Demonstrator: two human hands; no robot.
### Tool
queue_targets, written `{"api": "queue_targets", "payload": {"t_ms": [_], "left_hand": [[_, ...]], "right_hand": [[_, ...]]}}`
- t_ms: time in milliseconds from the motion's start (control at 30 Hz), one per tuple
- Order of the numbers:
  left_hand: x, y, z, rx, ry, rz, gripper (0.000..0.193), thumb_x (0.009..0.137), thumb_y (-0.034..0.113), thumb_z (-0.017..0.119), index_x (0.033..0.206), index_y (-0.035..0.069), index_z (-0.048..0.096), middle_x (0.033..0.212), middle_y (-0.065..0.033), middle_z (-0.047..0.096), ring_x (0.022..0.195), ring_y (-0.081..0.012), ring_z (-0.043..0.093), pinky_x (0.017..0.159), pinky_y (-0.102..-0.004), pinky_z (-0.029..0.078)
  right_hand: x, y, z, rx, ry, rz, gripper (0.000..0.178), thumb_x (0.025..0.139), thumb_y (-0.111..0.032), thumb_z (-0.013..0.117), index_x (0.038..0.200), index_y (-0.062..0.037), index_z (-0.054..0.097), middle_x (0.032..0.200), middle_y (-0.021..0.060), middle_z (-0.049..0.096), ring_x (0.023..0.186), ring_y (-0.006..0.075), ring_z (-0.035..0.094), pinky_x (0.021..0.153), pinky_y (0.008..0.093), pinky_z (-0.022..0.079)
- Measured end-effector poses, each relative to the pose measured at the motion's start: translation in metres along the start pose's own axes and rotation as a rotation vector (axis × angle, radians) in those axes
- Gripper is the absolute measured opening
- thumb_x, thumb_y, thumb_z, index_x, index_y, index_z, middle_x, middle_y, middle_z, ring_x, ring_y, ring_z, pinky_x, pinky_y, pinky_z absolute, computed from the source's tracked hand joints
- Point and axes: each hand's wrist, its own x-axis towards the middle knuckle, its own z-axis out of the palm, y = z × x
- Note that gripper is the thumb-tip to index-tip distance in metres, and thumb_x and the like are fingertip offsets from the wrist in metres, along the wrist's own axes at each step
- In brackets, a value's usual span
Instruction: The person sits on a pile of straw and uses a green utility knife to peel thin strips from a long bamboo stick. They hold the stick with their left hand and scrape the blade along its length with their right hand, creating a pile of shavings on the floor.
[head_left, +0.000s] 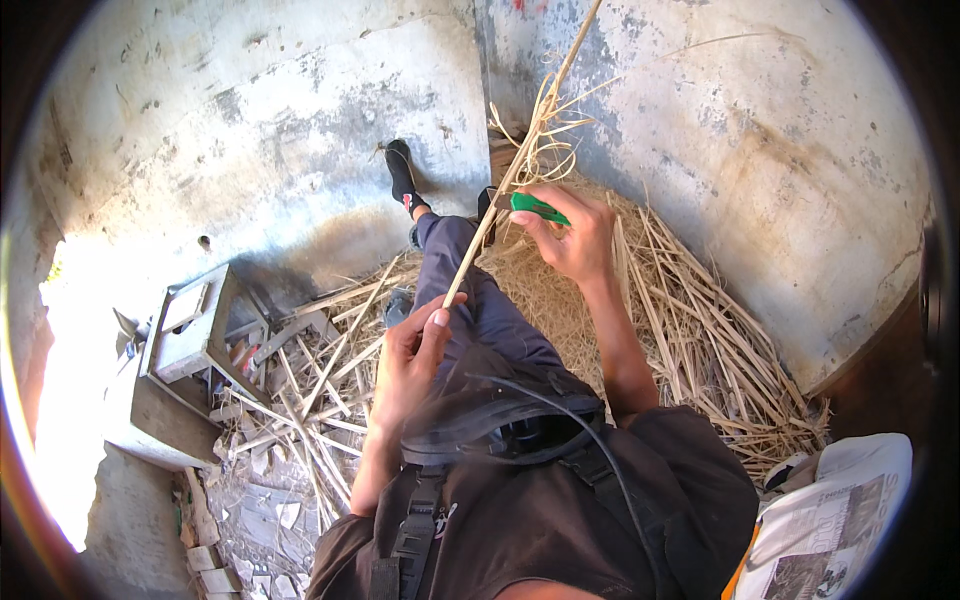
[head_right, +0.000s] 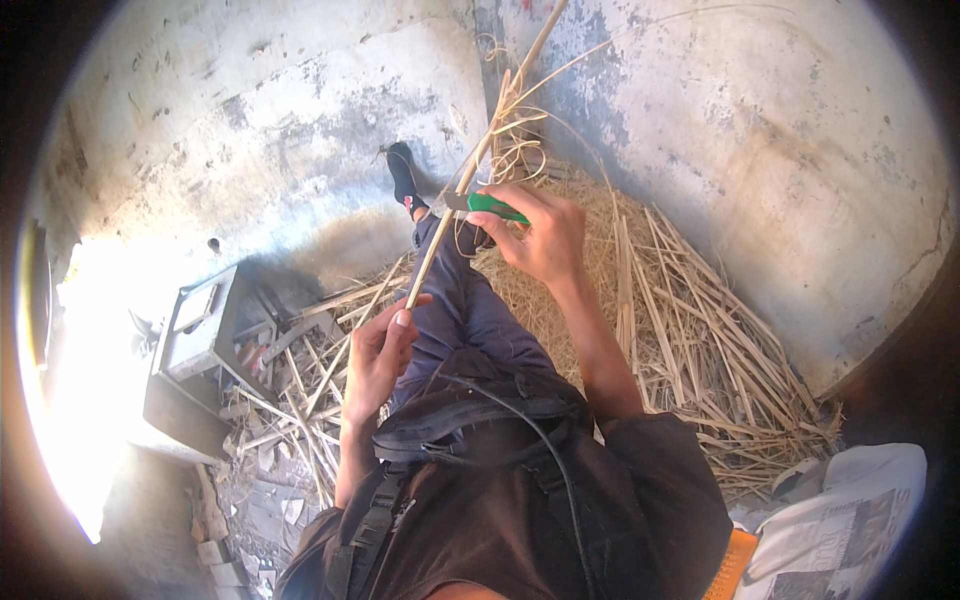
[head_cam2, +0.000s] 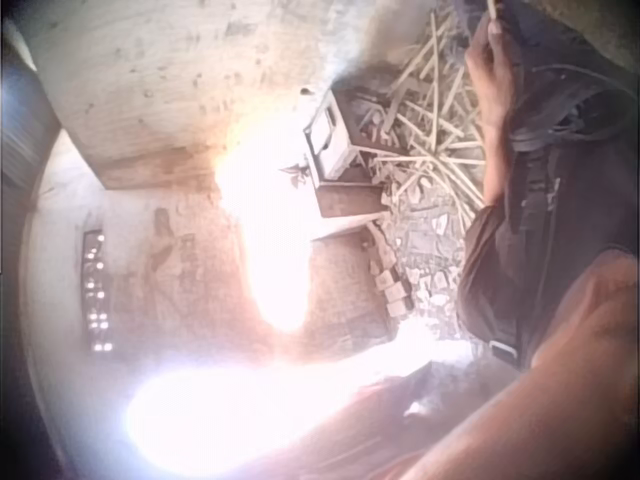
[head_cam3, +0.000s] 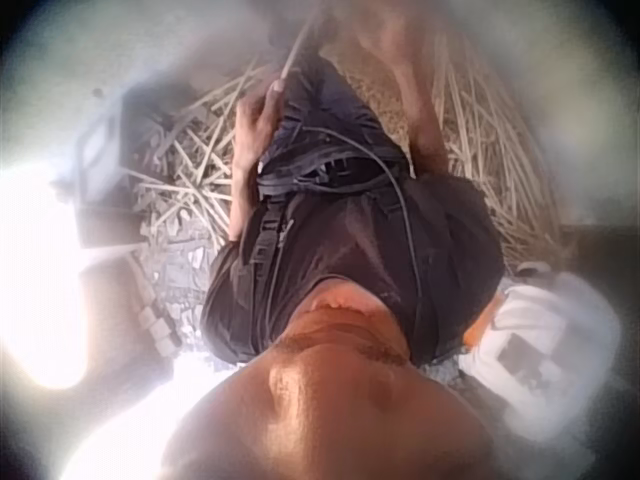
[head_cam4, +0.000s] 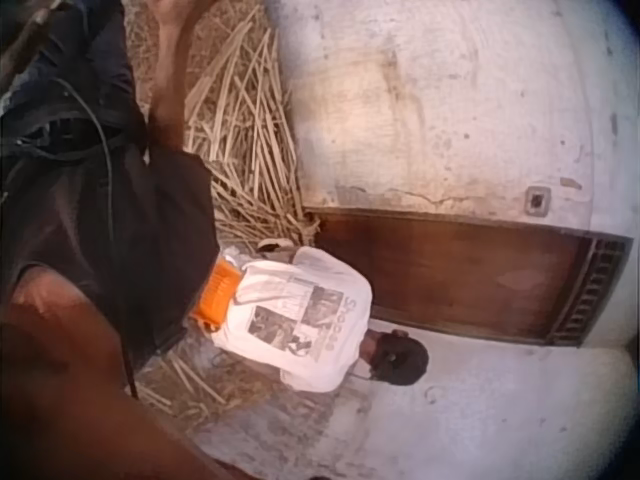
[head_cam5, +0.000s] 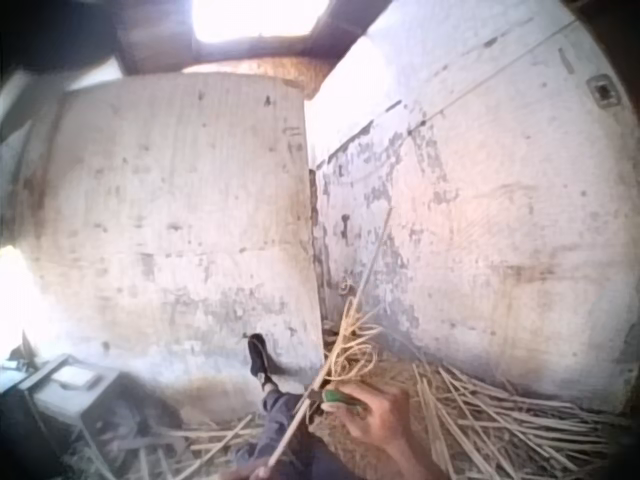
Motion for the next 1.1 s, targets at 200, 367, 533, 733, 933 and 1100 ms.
{"api": "queue_targets", "payload": {"t_ms": [200, 367, 533, 733, 933, 1100], "left_hand": [[-0.003, -0.005, -0.002, 0.049, 0.025, 0.024, 0.041, 0.114, 0.029, 0.053, 0.14, 0.001, 0.066, 0.073, 0.0097, 0.042, 0.059, 0.0008, 0.035, 0.05, -0.0196, 0.027], [-0.011, -0.015, -0.003, 0.067, 0.017, -0.023, 0.04, 0.114, 0.029, 0.054, 0.141, 0.002, 0.066, 0.072, 0.0102, 0.042, 0.059, 0.0008, 0.035, 0.05, -0.0201, 0.027], [-0.008, -0.022, -0.005, 0.032, 0.045, -0.042, 0.037, 0.113, 0.027, 0.055, 0.139, 0.003, 0.066, 0.072, 0.011, 0.041, 0.058, 0.001, 0.034, 0.05, -0.0195, 0.026], [-0.002, -0.024, -0.005, -0.02, 0.03, -0.029, 0.033, 0.112, 0.024, 0.058, 0.135, 0.002, 0.066, 0.069, 0.011, 0.043, 0.054, 0.0009, 0.035, 0.046, -0.0201, 0.025], [0.005, -0.005, 0.003, -0.023, 0.092, -0.022, 0.029, 0.108, 0.02, 0.065, 0.13, 0.001, 0.069, 0.072, 0.0084, 0.053, 0.054, 0.001, 0.041, 0.046, -0.0204, 0.029], [0.007, -0.002, 0.004, -0.028, 0.134, -0.012, 0.028, 0.106, 0.019, 0.068, 0.129, 0.002, 0.07, 0.074, 0.0081, 0.057, 0.054, 0.0015, 0.042, 0.046, -0.0209, 0.028]], "right_hand": [[-0.002, 0.03, 0.007, -0.085, -0.013, 0.074, 0.033, 0.094, -0.045, 0.079, 0.102, -0.0127, 0.082, 0.079, 0.0014, 0.078, 0.056, 0.0109, 0.066, 0.047, 0.0236, 0.045], [0.013, 0.049, 0.0, -0.148, 0.008, 0.151, 0.037, 0.098, -0.048, 0.074, 0.105, -0.0128, 0.082, 0.075, -0.0033, 0.075, 0.052, 0.0092, 0.057, 0.046, 0.0257, 0.039], [0.011, 0.068, 0.006, 0.525, -0.203, 0.485, 0.035, 0.101, -0.041, 0.072, 0.111, -0.0076, 0.079, 0.076, -0.0014, 0.073, 0.061, 0.0067, 0.053, 0.052, 0.0276, 0.039], [-0.004, 0.067, 0.01, 0.56, -0.141, 0.52, 0.042, 0.104, -0.046, 0.067, 0.112, -0.0063, 0.079, 0.08, 0.0018, 0.074, 0.065, 0.0048, 0.055, 0.056, 0.0275, 0.04], [-0.032, 0.043, 0.023, 0.201, -0.138, 0.221, 0.045, 0.102, -0.051, 0.067, 0.108, -0.0075, 0.081, 0.083, 0.0051, 0.078, 0.064, 0.0125, 0.071, 0.053, 0.0265, 0.05], [-0.029, 0.005, 0.022, 0.209, -0.12, 0.083, 0.039, 0.095, -0.039, 0.08, 0.105, -0.002, 0.079, 0.082, 0.0073, 0.077, 0.055, 0.0113, 0.061, 0.049, 0.0269, 0.046]]}}
